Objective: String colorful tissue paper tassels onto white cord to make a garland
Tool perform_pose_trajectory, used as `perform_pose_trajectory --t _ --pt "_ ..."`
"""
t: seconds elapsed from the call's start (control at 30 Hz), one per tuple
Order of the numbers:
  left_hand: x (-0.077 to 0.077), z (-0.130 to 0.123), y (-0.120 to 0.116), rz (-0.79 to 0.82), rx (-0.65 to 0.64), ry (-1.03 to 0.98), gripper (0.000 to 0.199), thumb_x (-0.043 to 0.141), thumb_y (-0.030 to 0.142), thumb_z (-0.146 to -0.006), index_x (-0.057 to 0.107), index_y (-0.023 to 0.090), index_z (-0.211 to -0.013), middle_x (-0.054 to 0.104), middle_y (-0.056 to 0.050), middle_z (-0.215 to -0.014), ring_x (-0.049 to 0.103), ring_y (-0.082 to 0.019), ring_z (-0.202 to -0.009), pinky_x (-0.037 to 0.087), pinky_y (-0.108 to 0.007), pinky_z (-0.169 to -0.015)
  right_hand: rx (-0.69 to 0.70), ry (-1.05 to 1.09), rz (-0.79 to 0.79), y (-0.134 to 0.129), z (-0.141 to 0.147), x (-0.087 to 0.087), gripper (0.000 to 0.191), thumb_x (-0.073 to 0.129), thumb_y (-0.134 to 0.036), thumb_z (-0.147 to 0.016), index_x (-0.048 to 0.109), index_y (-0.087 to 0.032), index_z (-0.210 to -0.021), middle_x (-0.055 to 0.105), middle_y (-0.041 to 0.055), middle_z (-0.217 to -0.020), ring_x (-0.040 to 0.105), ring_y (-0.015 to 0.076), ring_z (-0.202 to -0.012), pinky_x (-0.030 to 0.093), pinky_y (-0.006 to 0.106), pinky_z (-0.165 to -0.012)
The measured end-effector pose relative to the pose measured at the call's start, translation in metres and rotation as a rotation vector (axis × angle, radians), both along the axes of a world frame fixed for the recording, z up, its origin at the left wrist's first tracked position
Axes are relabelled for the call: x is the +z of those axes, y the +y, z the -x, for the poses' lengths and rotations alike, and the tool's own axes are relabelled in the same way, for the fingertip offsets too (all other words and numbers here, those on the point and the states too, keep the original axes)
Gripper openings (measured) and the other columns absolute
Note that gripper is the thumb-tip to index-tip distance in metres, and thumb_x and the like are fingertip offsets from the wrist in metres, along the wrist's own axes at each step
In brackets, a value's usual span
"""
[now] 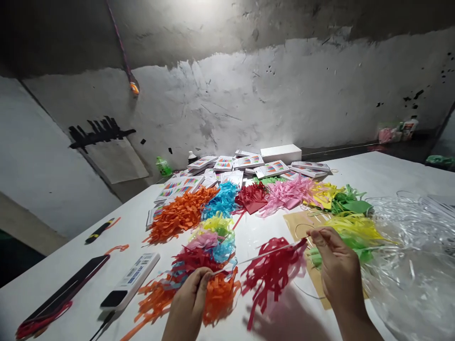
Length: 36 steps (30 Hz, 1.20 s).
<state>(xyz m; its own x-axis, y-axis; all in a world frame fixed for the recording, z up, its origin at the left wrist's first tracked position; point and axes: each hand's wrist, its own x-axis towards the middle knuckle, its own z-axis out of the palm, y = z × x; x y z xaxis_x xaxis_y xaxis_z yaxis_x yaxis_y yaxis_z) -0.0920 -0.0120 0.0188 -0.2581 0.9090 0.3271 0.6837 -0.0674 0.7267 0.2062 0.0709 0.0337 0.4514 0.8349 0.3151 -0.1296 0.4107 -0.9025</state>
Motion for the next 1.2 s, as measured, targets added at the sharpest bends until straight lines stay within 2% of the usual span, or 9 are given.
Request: perform_pose_trajectory --t 0.1,0.2,0.33,0.4,0.47,0.6,0.77,0.93,1.2 --pt "-0.001 0.0 0.008 -0.085 0.082 0.155 0.027 0.047 0.035 -0.093 0.072 0.024 -0.092 0.07 -0.014 -0.108 0.066 -0.035 -0.099 0.054 -0.049 -0.082 0.071 -0.15 -0.039 -0.003 -0.002 0.01 0.017 0.074 -0.044 -0.08 0.07 -0.028 -0.076 0.061 -0.0044 -0.08 0.057 0.0155 -0.081 0.045 0.026 -0.075" --pt "0.006 -0.026 0.01 -0.234 0.092 0.125 0.034 0.048 0.029 -0.093 0.07 0.027 -0.119 0.062 -0.016 -0.132 0.057 -0.038 -0.122 0.047 -0.057 -0.099 0.197 -0.324 -0.079 -0.014 0.01 0.018 0.018 0.074 -0.04 -0.081 0.069 -0.027 -0.069 0.061 -0.0026 -0.078 0.057 0.018 -0.078 0.046 0.028 -0.073" --pt "0.023 -0.077 0.009 -0.19 -0.228 -0.131 0.034 0.056 0.032 -0.093 0.067 0.03 -0.126 0.068 -0.011 -0.122 0.068 -0.026 -0.094 0.057 -0.037 -0.078 0.353 -0.465 -0.129 -0.026 0.033 0.021 0.018 0.068 -0.039 -0.086 0.072 -0.029 -0.072 0.064 -0.0025 -0.075 0.062 0.0186 -0.075 0.049 0.029 -0.071" --pt "0.03 -0.095 0.013 -0.126 -0.384 -0.199 0.027 0.057 0.029 -0.093 0.072 0.026 -0.115 0.073 -0.009 -0.105 0.067 -0.021 -0.079 0.054 -0.031 -0.067 0.406 -0.505 -0.148 -0.03 0.041 0.019 0.018 0.065 -0.04 -0.088 0.074 -0.031 -0.075 0.065 -0.0027 -0.075 0.064 0.0186 -0.074 0.051 0.029 -0.069" --pt "0.033 -0.104 0.019 -0.088 -0.425 -0.253 0.019 0.057 0.025 -0.091 0.076 0.023 -0.095 0.073 -0.006 -0.085 0.064 -0.019 -0.071 0.05 -0.028 -0.065 0.422 -0.527 -0.159 -0.032 0.043 0.014 0.016 0.063 -0.04 -0.09 0.074 -0.033 -0.081 0.065 -0.0029 -0.077 0.066 0.0188 -0.075 0.053 0.028 -0.068" --pt "0.027 -0.1 0.028 -0.034 -0.347 -0.496 0.016 0.063 0.028 -0.087 0.073 0.02 -0.076 0.068 -0.002 -0.07 0.058 -0.016 -0.062 0.045 -0.025 -0.057 0.392 -0.562 -0.167 -0.034 0.042 0.0 0.016 0.066 -0.041 -0.088 0.071 -0.037 -0.102 0.07 -0.0028 -0.089 0.069 0.0202 -0.082 0.058 0.03 -0.072" --pt "0.018 -0.094 0.028 0.037 -0.32 -0.743 0.018 0.074 0.035 -0.08 0.075 0.018 -0.076 0.067 -0.001 -0.066 0.057 -0.015 -0.058 0.045 -0.023 -0.054 0.363 -0.731 -0.214 -0.036 0.054 -0.017 0.009 0.064 -0.034 -0.088 0.07 -0.034 -0.093 0.072 -0.0005 -0.089 0.07 0.0244 -0.084 0.06 0.038 -0.072" --pt "0.019 -0.089 0.028 0.006 -0.241 -1.01 0.025 0.086 0.037 -0.071 0.072 0.016 -0.071 0.065 0.002 -0.061 0.054 -0.011 -0.057 0.046 -0.019 -0.055 0.281 -0.893 -0.309 -0.036 0.056 -0.023 0.017 0.054 -0.025 -0.092 0.068 -0.033 -0.094 0.071 0.0004 -0.084 0.067 0.0249 -0.08 0.056 0.043 -0.07" --pt "0.042 -0.029 0.036 -0.212 0.018 -1.335 0.047 0.1 0.035 -0.043 0.066 0.018 -0.071 0.063 0.007 -0.061 0.053 -0.005 -0.052 0.045 -0.01 -0.044 0.097 -1.212 -0.4 0.005 -0.017 -0.027 0.014 0.059 -0.023 -0.089 0.069 -0.031 -0.092 0.075 0.0005 -0.085 0.07 0.0243 -0.083 0.048 0.047 -0.087"
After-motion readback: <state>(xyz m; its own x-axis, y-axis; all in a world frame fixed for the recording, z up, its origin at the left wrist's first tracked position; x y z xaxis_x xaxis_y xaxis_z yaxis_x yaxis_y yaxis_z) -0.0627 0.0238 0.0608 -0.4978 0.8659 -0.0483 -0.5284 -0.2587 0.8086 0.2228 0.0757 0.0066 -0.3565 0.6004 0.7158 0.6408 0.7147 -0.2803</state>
